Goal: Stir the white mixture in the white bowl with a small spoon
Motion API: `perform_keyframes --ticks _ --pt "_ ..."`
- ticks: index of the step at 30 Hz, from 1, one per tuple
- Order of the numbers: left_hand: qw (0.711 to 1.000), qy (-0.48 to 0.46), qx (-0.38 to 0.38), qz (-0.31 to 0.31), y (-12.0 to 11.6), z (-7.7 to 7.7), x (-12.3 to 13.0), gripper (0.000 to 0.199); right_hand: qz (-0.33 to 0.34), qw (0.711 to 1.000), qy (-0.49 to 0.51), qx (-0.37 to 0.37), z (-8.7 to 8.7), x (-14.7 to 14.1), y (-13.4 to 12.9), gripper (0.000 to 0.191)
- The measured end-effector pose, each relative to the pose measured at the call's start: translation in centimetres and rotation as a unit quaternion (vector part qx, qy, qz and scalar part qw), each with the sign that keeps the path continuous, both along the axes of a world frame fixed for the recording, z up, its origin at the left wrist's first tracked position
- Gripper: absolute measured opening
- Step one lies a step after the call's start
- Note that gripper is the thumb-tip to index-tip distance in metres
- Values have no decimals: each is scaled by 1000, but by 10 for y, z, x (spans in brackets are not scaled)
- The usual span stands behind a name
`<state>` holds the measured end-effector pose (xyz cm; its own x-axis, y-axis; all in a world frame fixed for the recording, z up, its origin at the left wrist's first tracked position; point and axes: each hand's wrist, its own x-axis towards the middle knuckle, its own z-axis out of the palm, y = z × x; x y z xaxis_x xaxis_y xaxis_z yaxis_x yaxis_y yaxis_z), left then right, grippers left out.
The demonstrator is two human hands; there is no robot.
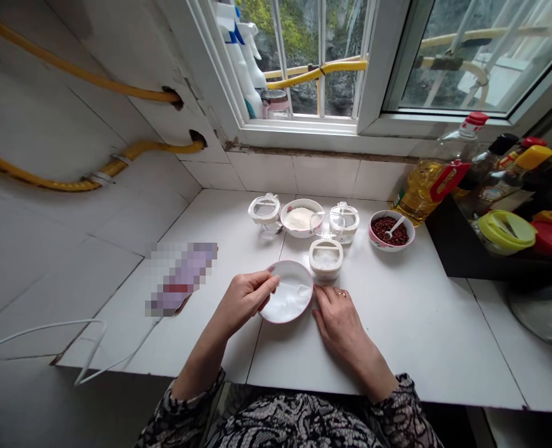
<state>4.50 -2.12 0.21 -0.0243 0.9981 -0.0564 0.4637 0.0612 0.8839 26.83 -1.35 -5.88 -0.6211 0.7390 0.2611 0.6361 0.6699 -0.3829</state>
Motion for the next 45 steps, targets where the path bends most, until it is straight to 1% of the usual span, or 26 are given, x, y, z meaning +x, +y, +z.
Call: perform_keyframes --ticks 8,15,19,23,25,28,30,32,33,34,36,37,38,39,40,42,43,45 --pt "997 -60 -18 33 -6 5 -9 38 2 1000 -2 9 -2 0 1 42" --pt "993 -105 -36 47 -2 6 -15 39 2 1000 7 21 -3 -1 1 44" --pt "988 -139 -51 41 2 -2 -18 39 1 1000 -1 12 -1 -2 1 44" --pt "986 -159 -27 48 6 -13 -19 39 -2 1000 1 9 0 -2 0 46" --pt "987 -155 -6 51 9 -12 -18 38 0 1000 4 11 0 -2 0 46" --pt "989 -123 57 68 12 -1 -12 36 -2 1000 11 9 1 -3 0 46" --pt "986 -76 125 77 14 8 -4 33 -5 1000 12 0 2 -3 -1 45" --pt "975 -6 213 70 16 12 6 30 -9 1000 11 -12 4 -4 -2 44" --pt "961 44 266 55 18 12 10 28 -10 1000 9 -16 5 -4 -2 44" --pt "940 102 322 36 19 10 14 25 -11 1000 8 -19 5 -5 -2 44" --pt "882 219 417 -7 23 2 19 22 -12 1000 4 -21 7 -5 -3 45" --pt "854 262 449 -19 24 -2 21 21 -12 1000 2 -20 8 -6 -3 45" --pt "835 288 468 -22 25 -5 22 21 -12 1000 1 -20 8 -6 -3 46" --pt "826 297 478 -17 26 -8 21 21 -11 1000 1 -21 8 -6 -3 45" --pt "827 292 481 -7 26 -9 21 21 -10 1000 1 -23 9 -6 -3 45" --pt "844 257 470 14 23 -8 17 21 -8 1000 1 -26 9 -6 -2 45" --pt "859 234 455 25 21 -6 14 21 -8 1000 1 -25 8 -6 -2 45" --pt "895 190 401 41 17 -1 6 24 -9 1000 1 -19 7 -6 -2 45"
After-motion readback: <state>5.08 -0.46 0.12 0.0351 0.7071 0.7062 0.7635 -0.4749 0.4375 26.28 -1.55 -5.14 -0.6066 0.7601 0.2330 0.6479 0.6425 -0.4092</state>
